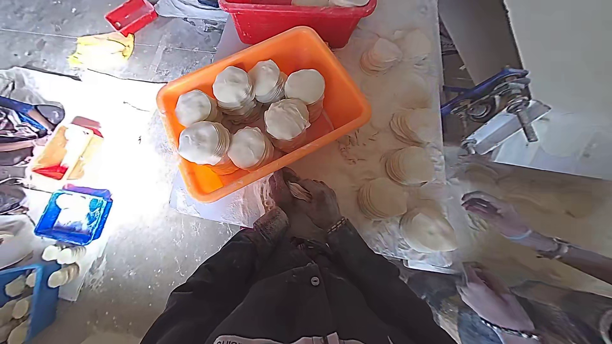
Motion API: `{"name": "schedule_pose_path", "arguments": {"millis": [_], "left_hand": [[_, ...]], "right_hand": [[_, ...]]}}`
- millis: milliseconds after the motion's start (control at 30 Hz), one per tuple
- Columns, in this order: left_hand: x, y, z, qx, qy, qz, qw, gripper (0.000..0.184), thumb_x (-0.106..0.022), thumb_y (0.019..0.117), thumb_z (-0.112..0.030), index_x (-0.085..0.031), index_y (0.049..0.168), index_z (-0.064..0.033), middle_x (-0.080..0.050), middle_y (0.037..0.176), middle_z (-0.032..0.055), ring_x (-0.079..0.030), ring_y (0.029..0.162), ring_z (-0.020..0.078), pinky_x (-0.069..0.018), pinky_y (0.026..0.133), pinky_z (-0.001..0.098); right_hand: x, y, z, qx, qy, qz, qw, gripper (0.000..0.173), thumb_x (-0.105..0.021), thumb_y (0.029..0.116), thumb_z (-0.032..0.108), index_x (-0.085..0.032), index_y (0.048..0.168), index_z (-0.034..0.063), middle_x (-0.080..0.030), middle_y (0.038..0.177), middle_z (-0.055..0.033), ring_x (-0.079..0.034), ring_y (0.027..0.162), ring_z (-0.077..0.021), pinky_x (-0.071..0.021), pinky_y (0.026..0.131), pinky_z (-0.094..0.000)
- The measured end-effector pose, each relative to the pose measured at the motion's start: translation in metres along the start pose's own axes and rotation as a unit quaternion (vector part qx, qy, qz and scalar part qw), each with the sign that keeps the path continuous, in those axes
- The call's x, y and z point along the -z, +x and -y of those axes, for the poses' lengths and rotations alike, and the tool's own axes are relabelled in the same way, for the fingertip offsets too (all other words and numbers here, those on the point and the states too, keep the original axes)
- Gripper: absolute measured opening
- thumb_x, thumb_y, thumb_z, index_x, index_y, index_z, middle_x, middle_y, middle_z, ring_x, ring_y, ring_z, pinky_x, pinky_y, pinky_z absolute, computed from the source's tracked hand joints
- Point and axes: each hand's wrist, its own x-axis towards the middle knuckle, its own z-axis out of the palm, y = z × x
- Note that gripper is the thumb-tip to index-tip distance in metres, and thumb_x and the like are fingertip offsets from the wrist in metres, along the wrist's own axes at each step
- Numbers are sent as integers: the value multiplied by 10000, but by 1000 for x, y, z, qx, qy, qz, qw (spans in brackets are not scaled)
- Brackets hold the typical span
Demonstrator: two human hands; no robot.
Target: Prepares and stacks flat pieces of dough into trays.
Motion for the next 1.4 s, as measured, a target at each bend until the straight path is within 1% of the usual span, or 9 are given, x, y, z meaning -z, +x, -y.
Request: {"name": "schedule_pose_path", "arguments": {"millis": [100,233,400,500,700,933,1100,1233,1400], "left_hand": [[5,1,-2,12,7,39,999,557,-158,1099,-196,-578,770,-39,-613,603,-1,-626,560,90,-567,602,252],[0,4,6,4,-14,49,999,550,-191,1111,-183,-588,758,-40,-556,553,-29,-542,484,40,-489,506,191],[15,12,2,-4,65,124,990,520,-182,1079,-190,-616,838,-36,-635,685,-17,-619,651,61,-549,688,253],[7,5,5,-6,64,85,994,517,-227,1087,-170,-616,769,-50,-569,602,-47,-550,560,29,-490,591,196],[12,10,-3,-1,79,91,993,494,-217,1081,-155,-616,814,-40,-595,656,-29,-585,635,40,-517,663,214],[14,15,6,-12,129,119,984,501,-230,1097,-201,-631,835,-53,-591,646,-34,-569,600,48,-510,625,228],[24,7,-35,118,136,297,938,444,-408,1059,-327,-651,1147,34,-662,1090,69,-591,1058,61,-466,992,275],[8,-5,-62,247,88,317,911,216,-565,1019,-132,-548,1184,6,-648,990,72,-661,869,130,-576,775,315],[5,-17,-105,251,102,295,916,390,-588,994,-60,-461,1355,14,-658,1094,136,-694,901,184,-601,776,347]], "right_hand": [[1,-15,-13,25,44,-85,995,314,-737,836,201,-735,1096,26,-743,1021,-128,-706,939,-284,-561,846,-456],[-6,5,-7,-42,-25,26,998,288,-646,913,160,-715,1140,-4,-738,1064,-189,-711,1007,-375,-534,890,-557],[4,-7,-17,3,77,-74,994,292,-699,864,154,-723,1123,23,-730,1036,-129,-699,942,-233,-573,843,-380],[4,-1,-14,-68,-3,53,996,432,-730,893,231,-682,1256,2,-710,1143,-206,-667,1072,-392,-501,955,-554],[4,-9,-14,10,59,-89,994,301,-741,833,195,-734,1060,-3,-738,998,-142,-702,921,-270,-564,837,-430],[-1,12,-20,-37,22,13,999,256,-629,923,126,-723,1130,9,-747,984,-160,-727,917,-308,-563,815,-509],[37,9,-25,-82,302,-26,949,269,-540,991,236,-624,1119,15,-679,926,21,-659,852,-16,-563,779,-215],[49,16,-28,-155,338,-16,928,277,-378,1068,174,-618,1084,36,-644,859,38,-643,795,-7,-553,749,-207],[74,23,-7,-142,381,48,913,252,-481,1005,118,-614,1188,7,-722,956,-16,-702,864,-71,-591,790,-242]]}}
